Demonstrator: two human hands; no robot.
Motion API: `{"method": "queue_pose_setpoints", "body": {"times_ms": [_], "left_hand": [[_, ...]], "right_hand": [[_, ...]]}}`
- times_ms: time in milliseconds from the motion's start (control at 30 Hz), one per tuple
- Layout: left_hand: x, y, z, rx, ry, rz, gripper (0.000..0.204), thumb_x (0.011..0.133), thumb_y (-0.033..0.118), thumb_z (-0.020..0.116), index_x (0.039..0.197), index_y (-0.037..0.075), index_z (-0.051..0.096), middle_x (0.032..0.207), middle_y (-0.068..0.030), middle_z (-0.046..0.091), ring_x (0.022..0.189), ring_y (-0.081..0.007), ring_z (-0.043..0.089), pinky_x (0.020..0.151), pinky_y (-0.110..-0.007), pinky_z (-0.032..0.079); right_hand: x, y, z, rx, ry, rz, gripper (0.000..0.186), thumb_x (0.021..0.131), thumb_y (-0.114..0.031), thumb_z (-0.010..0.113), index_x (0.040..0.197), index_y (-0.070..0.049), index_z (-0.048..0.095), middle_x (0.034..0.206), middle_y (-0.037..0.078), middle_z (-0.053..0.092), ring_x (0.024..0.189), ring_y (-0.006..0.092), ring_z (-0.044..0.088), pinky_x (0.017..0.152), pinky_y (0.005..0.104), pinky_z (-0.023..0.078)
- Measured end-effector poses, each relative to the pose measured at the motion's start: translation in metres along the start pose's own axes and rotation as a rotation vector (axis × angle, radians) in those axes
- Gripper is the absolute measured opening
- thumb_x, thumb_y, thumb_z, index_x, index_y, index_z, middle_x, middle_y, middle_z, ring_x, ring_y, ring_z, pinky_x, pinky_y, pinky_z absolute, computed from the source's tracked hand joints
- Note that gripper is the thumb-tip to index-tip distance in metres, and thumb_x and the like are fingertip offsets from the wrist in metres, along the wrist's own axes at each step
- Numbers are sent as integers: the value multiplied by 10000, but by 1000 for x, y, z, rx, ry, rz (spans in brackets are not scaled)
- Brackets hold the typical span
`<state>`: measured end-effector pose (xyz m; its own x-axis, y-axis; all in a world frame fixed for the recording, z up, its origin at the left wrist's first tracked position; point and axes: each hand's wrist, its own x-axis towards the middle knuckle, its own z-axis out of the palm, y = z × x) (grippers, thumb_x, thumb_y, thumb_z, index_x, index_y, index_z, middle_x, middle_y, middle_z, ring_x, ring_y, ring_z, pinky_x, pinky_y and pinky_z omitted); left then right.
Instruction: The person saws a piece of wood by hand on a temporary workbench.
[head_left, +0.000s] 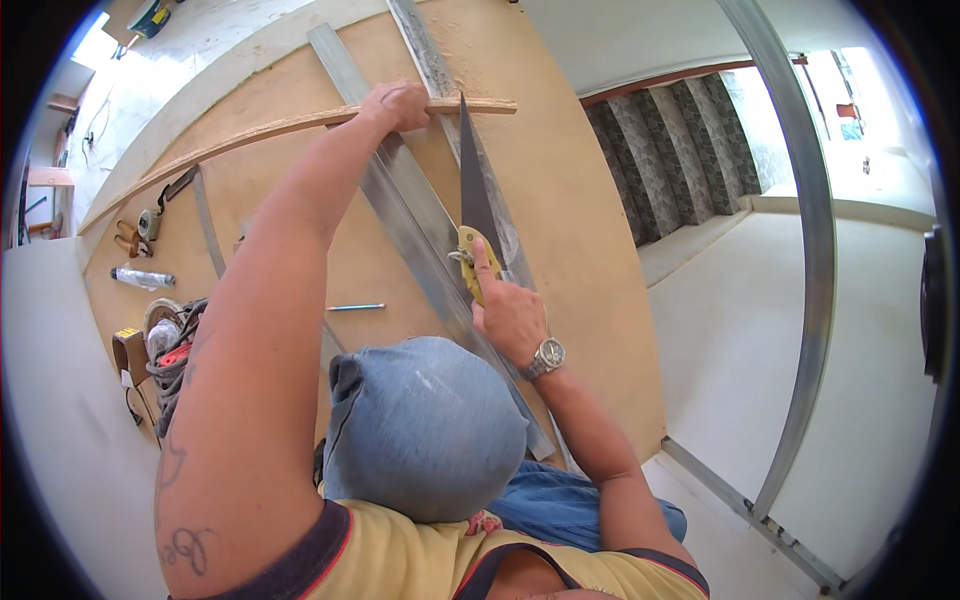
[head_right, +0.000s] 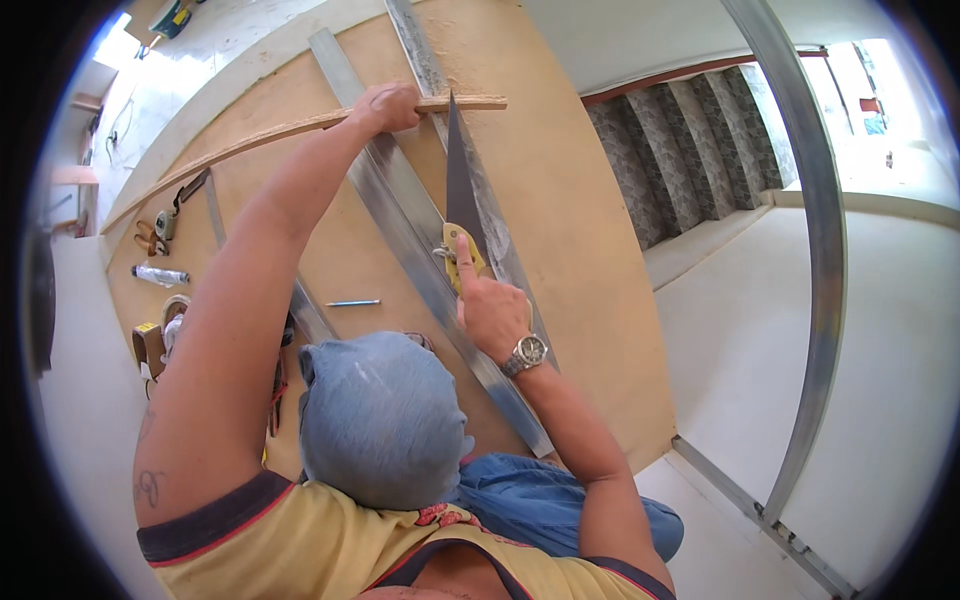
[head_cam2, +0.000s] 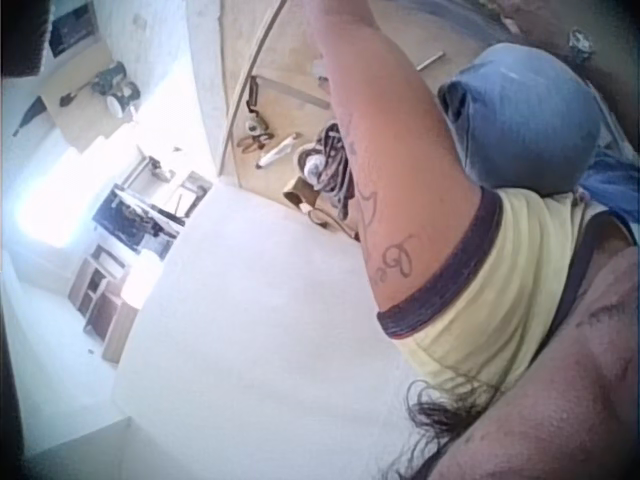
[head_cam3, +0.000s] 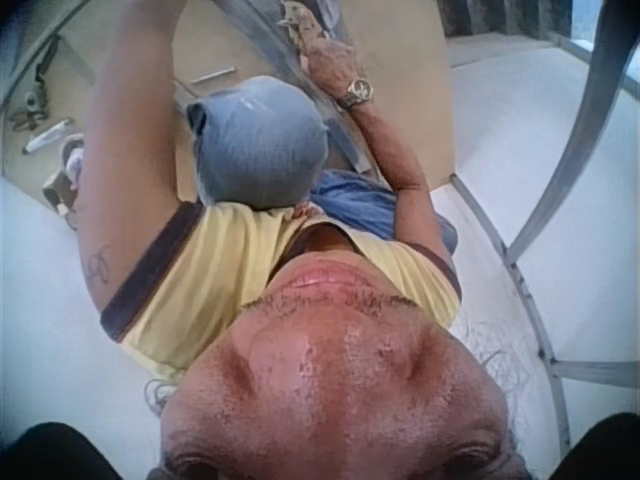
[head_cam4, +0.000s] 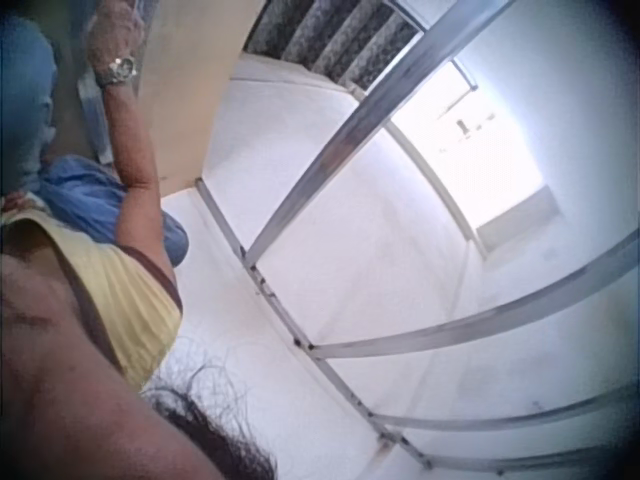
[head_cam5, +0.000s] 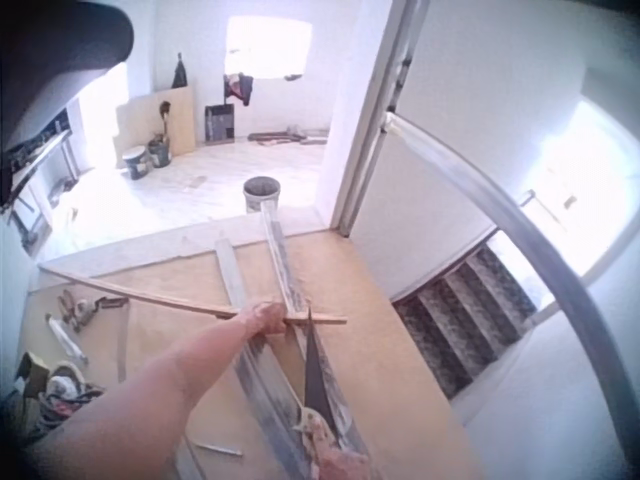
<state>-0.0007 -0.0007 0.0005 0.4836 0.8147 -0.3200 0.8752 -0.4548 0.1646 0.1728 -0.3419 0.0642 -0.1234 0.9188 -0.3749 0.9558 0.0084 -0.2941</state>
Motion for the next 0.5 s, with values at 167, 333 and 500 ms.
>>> {"method": "queue_pose_setpoints", "body": {"times_ms": [167,333,500], "left_hand": [[5,2,2,-19,-8,-1,347,868,263,642,1087,31,779,1184,-185,755,1136,-349,712,976,-429,568],[0,-6,3,-16,34,14,337,857,256,653,1081,41,784,1172,-190,756,1127,-351,715,971,-426,569],[2,6,-6,0,-56,2,372,870,294,672,1133,57,787,1216,-162,756,1161,-342,711,975,-430,574]], "right_hand": [[46,9,-9,3,149,-34,975,868,-184,719,1694,-120,204,745,162,708,660,382,697,626,511,554],[19,-8,-11,19,-57,51,976,878,-195,716,1698,-131,190,792,199,718,726,395,716,680,514,566],[61,10,-7,-59,219,-27,949,868,-186,701,1691,-127,233,727,159,707,663,357,717,625,489,577]]}}
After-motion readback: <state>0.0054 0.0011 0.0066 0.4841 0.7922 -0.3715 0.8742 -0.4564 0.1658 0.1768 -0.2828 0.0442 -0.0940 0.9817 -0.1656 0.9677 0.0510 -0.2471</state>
